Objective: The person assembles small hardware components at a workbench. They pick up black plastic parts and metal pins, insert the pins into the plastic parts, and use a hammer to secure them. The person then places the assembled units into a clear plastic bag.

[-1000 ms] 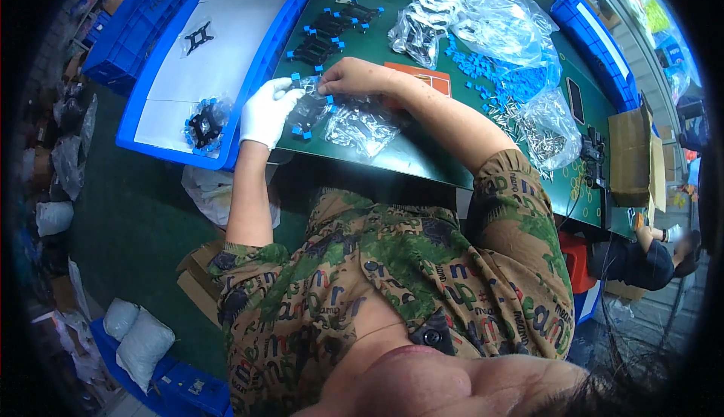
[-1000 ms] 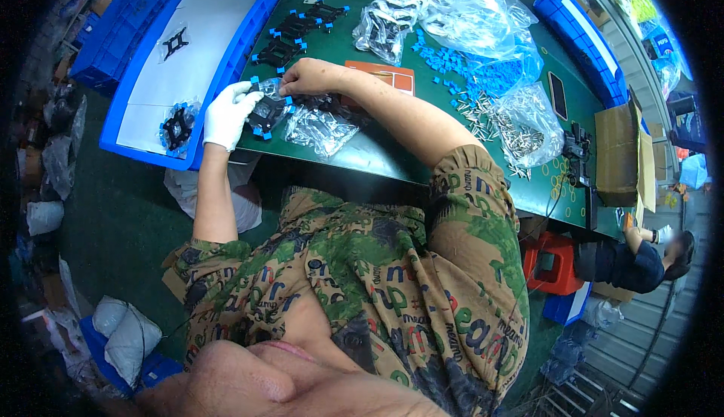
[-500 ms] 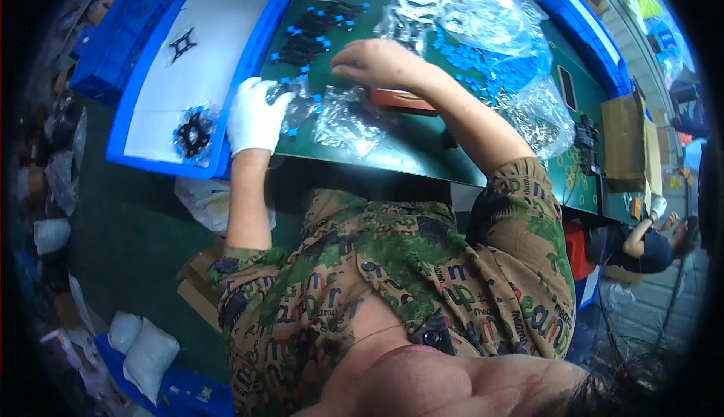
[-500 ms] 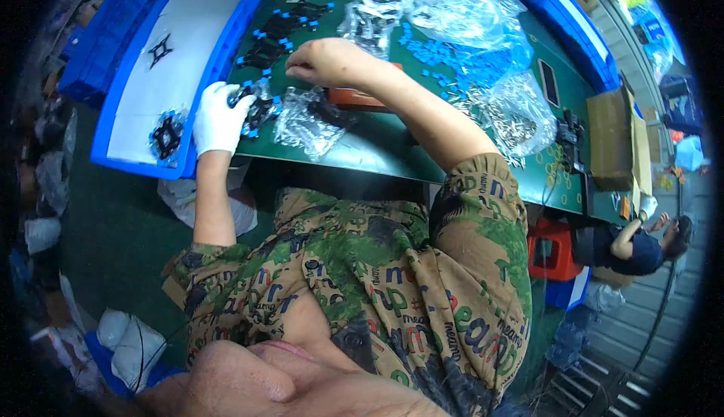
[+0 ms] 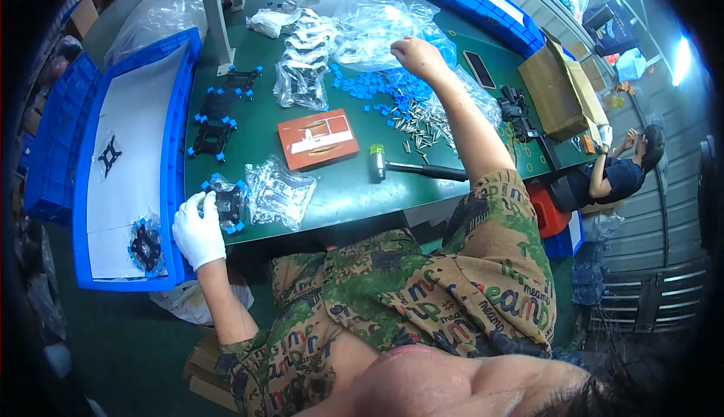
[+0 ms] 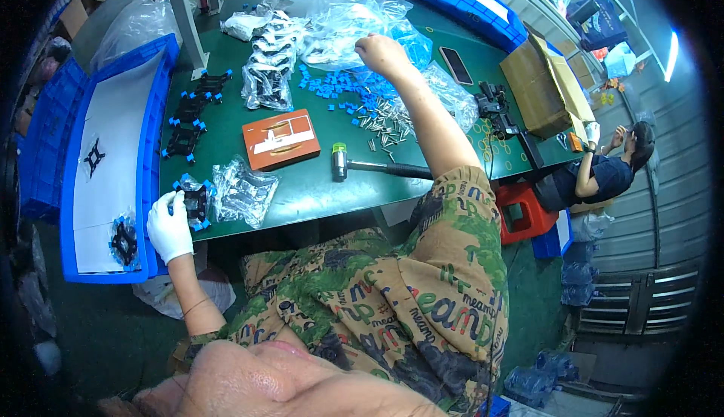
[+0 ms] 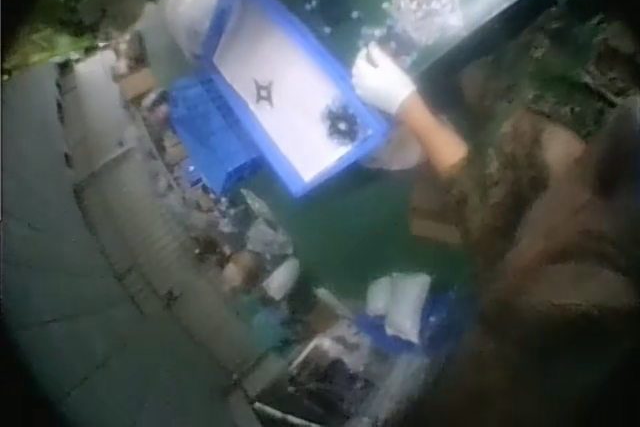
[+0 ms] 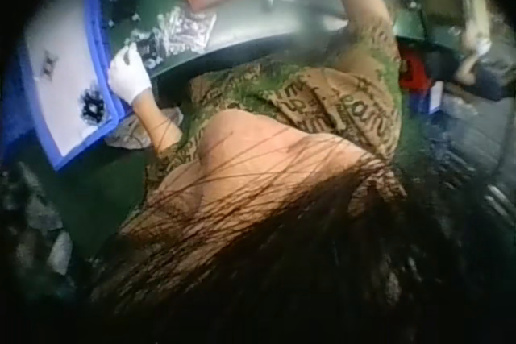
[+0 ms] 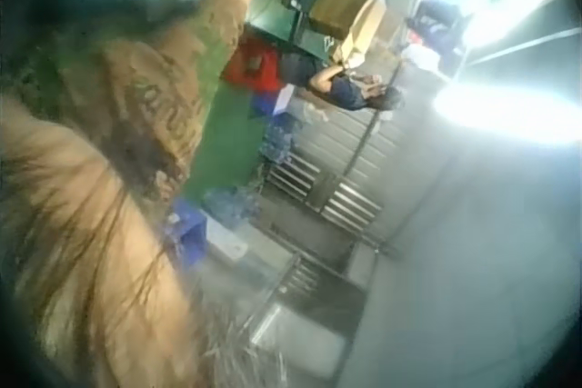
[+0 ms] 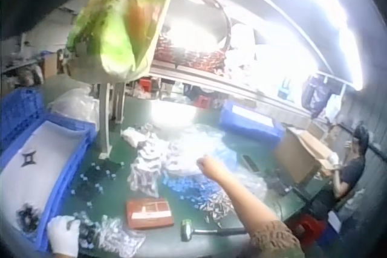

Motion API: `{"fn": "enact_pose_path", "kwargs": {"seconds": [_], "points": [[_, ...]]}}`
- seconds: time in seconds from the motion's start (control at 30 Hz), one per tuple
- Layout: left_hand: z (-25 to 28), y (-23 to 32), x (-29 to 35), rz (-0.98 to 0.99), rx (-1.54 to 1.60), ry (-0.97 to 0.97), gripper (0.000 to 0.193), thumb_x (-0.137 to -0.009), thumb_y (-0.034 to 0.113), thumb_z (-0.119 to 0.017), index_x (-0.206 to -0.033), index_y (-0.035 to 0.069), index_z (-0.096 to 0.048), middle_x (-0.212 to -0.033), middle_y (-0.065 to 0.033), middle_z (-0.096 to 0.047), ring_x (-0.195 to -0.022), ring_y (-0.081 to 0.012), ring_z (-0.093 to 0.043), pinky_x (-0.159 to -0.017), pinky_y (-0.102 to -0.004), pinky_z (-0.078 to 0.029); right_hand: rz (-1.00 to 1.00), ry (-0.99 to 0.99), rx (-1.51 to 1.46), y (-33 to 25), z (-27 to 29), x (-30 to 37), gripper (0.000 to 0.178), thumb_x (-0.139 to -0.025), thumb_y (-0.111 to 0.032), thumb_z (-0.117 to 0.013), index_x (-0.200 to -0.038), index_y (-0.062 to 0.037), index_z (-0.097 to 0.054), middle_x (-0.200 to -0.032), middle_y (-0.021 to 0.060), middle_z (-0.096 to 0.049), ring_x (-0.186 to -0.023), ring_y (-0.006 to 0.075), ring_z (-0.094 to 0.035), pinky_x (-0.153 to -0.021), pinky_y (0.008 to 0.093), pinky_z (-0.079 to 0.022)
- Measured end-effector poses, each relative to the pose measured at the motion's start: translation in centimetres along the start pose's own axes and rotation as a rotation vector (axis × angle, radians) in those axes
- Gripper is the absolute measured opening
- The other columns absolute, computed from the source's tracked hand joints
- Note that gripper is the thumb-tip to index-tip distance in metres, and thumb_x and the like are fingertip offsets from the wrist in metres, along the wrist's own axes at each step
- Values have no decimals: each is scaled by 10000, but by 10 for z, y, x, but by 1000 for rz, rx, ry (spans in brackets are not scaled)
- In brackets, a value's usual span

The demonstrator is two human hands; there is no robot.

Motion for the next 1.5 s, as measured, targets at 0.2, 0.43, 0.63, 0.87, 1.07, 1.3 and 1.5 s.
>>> {"fn": "enact_pose_path", "kwargs": {"seconds": [0.2, 0.43, 0.63, 0.87, 1.07, 1.3, 1.5], "points": [[29, -5, 1, 93, 171, 27, 235, -923, 264, -736, -986, 37, -740, -1013, -146, -738, -953, -343, -694, -848, -427, -542, -97, -37, 317, 5, -35, -43, 433, -902, -418, -700, -1195, -100, -714, -1255, 178, -670, -1158, 368, -645, -976, 491, -526], [54, -15, 42, 57, 82, 135, 203, -929, 178, -709, -1072, 37, -740, -1148, -143, -718, -1054, -313, -684, -952, -402, -525, 16, 204, 252, 7, -16, -20, 242, -957, -336, -639, -992, -134, -768, -1029, 131, -709, -958, 370, -691, -820, 495, -557], [49, -22, 61, 49, 175, 143, 174, -931, 151, -696, -1069, 52, -732, -1103, -126, -730, -1010, -318, -691, -901, -410, -538, -4, 383, -111, 4, 7, -10, 300, -968, -336, -663, -1070, -75, -769, -988, 145, -725, -924, 332, -702, -808, 435, -543], [38, -22, 62, 13, 229, 168, 160, -935, 140, -683, -1065, 62, -735, -1078, -126, -735, -975, -313, -702, -879, -408, -547, -109, 228, -1057, -46, 23, 10, 287, -1011, -275, -638, -1165, -51, -728, -1092, 44, -748, -1032, 147, -681, -893, 318, -503], [57, -27, 57, 47, 281, 335, 163, -920, 39, -699, -1077, 8, -724, -1094, -153, -717, -994, -293, -691, -902, -380, -549, 489, 172, -929, -257, 36, 66, 133, -965, -157, -669, -1041, -57, -713, -921, 45, -673, -896, 146, -644, -806, 291, -515], [90, 3, 60, -203, 257, 472, 206, -868, 26, -693, -1074, 26, -702, -1149, -153, -702, -1054, -342, -667, -939, -446, -523, 1229, -5, -419, -392, 3, 126, 222, -805, -181, -764, -990, -108, -667, -1154, 70, -638, -1196, 264, -590, -990, 435, -458], [56, 7, 55, -355, 100, 121, 290, -836, 207, -749, -1105, 103, -714, -1234, -72, -674, -1236, -306, -559, -1020, -485, -420, 1255, 11, -460, -387, -9, 135, 324, -883, -275, -751, -1164, -131, -677, -1314, 62, -624, -1336, 268, -537, -1086, 484, -419]]}}
Point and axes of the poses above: each hand's wrist, its own x-axis away from the middle knuckle, its own z-axis out of the back of the hand, y = z × x, the point moved 5 cm from there along -x, towards the middle knuckle
